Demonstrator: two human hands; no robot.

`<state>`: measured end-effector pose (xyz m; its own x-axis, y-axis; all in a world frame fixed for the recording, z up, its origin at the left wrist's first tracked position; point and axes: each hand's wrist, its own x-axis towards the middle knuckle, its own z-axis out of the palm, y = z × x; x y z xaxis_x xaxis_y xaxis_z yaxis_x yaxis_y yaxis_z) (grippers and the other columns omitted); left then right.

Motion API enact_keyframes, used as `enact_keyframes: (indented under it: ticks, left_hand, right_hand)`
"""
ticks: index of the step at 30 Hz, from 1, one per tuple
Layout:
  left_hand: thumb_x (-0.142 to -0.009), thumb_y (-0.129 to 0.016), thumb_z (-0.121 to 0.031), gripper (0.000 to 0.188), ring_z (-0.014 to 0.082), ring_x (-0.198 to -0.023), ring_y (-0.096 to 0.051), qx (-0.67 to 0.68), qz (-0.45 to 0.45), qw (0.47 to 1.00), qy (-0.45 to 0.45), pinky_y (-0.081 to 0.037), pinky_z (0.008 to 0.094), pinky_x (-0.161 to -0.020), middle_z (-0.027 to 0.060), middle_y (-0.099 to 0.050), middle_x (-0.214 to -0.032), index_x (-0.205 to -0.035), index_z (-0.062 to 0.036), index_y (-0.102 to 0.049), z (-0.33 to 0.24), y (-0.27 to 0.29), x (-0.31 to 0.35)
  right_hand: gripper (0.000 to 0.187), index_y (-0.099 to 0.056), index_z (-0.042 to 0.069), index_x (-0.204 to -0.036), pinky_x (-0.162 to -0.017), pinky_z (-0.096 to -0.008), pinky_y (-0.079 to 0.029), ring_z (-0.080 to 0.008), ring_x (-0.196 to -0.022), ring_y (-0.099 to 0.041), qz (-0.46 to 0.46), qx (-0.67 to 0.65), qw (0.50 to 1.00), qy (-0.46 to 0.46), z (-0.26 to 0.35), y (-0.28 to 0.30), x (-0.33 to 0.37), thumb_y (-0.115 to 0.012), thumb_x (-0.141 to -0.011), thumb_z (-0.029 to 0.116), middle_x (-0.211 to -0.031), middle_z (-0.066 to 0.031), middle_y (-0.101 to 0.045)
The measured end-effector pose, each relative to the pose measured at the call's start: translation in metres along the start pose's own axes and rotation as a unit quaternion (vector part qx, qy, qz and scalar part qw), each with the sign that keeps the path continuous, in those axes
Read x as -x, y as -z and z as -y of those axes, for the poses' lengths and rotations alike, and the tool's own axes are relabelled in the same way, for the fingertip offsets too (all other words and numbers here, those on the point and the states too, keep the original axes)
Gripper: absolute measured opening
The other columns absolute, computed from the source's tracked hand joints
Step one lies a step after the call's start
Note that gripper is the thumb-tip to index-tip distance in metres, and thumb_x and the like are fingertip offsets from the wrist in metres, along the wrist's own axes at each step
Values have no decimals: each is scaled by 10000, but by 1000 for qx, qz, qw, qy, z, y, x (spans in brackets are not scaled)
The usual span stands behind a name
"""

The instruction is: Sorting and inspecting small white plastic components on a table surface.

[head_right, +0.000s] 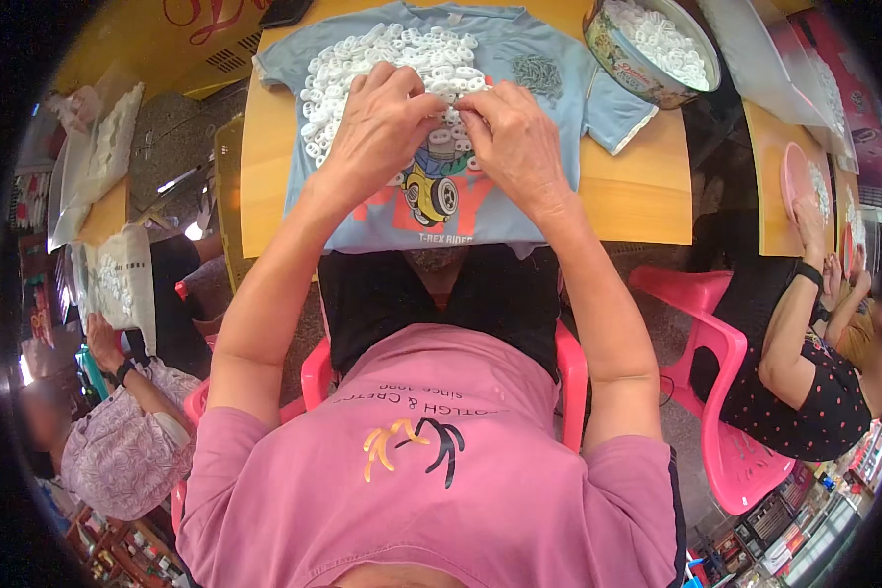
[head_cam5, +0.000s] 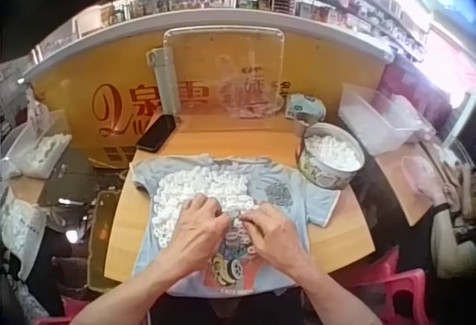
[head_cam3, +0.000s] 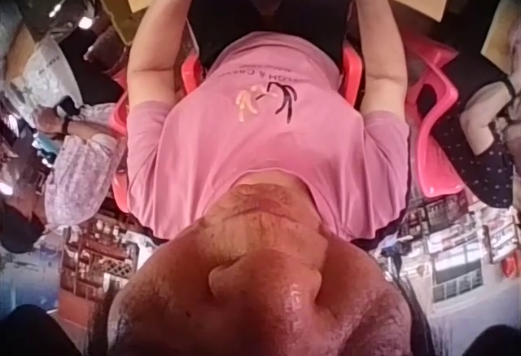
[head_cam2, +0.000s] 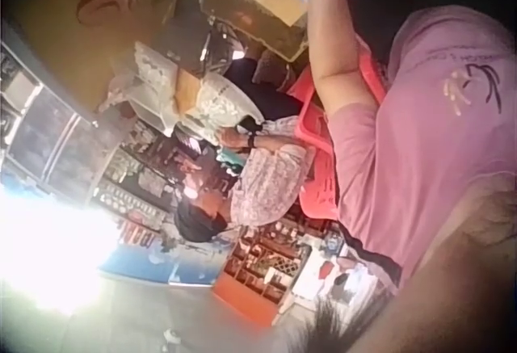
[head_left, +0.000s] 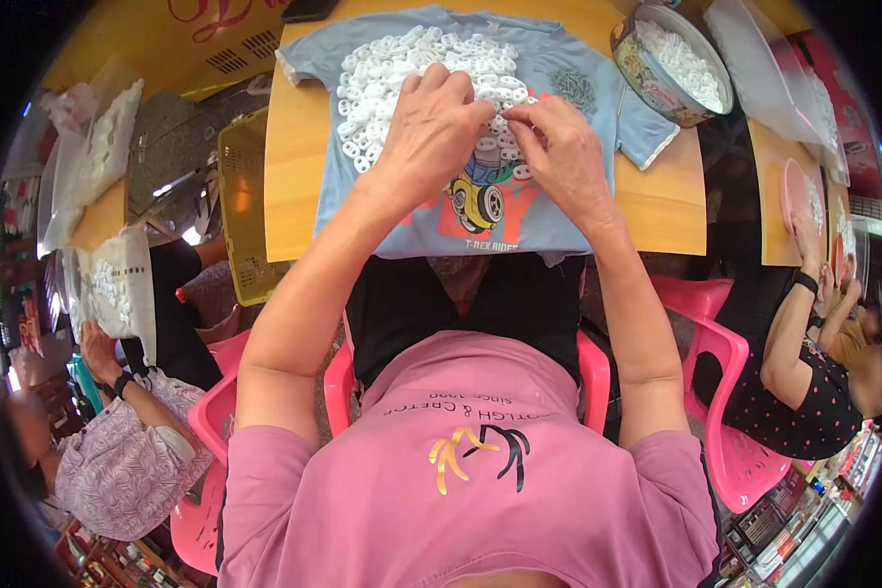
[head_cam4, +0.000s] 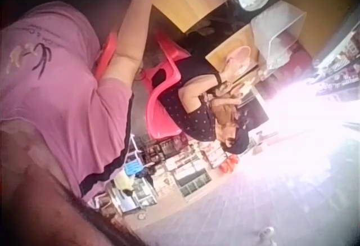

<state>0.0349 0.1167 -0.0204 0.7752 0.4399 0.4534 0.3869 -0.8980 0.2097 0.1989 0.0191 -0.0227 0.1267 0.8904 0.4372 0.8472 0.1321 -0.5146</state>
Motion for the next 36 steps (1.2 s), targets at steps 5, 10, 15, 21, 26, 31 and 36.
enact_keyframes:
  ticks: [5,10,15,21,26,31,36]
  left_hand:
    - [-743,-629,-124,49,250,-872,-526,2,-6,998,-64,-399,381,-772,62,-568,-830,-762,-97,-666,3,-3,-12]
    - [-755,-647,-132,45,252,-878,-530,31,2,997,-75,-401,386,-770,63,-569,-832,-778,-95,-660,6,-6,-14]
    - [-753,-702,-168,112,261,-913,-547,43,38,996,-72,-416,401,-783,71,-583,-850,-798,-77,-656,4,-3,-17]
    - [-759,-695,-184,127,268,-905,-562,28,42,996,-77,-428,405,-774,82,-602,-831,-791,-67,-657,5,-7,-20]
    - [-778,-671,-173,95,271,-881,-563,62,19,994,-85,-427,401,-771,75,-601,-808,-765,-80,-655,9,-7,-18]
    - [-791,-649,-155,76,271,-840,-557,95,-31,993,-66,-423,400,-764,68,-608,-790,-774,-81,-658,8,-1,-14]
    - [-846,-655,-208,190,229,-791,-609,311,36,939,142,-477,362,-739,105,-660,-814,-893,-26,-686,-7,21,-7]
  right_hand:
    - [133,-674,35,-958,-710,-382,-476,-296,-811,-599,-14,3,1000,6,-2,-1,2,-657,-830,66,-863,-109,-617]
    - [134,-673,32,-959,-728,-387,-482,-301,-833,-606,-9,-9,1000,-7,0,0,3,-659,-830,66,-879,-113,-624]
    - [129,-672,25,-957,-721,-378,-482,-298,-819,-606,-21,-16,1000,-7,-1,0,4,-658,-835,65,-874,-115,-626]
    - [136,-678,16,-969,-692,-355,-487,-277,-780,-611,-17,-21,1000,-9,-4,-1,5,-656,-842,57,-860,-120,-623]
    - [127,-677,13,-972,-659,-330,-489,-249,-746,-615,-21,-47,998,-36,-10,0,8,-649,-855,56,-860,-126,-617]
    - [129,-679,15,-974,-650,-325,-497,-243,-746,-619,-20,-43,999,-27,-9,1,8,-655,-857,63,-872,-125,-621]
    - [127,-679,10,-976,-646,-293,-493,-191,-747,-614,-44,-93,995,0,9,9,7,-660,-874,83,-878,-99,-635]
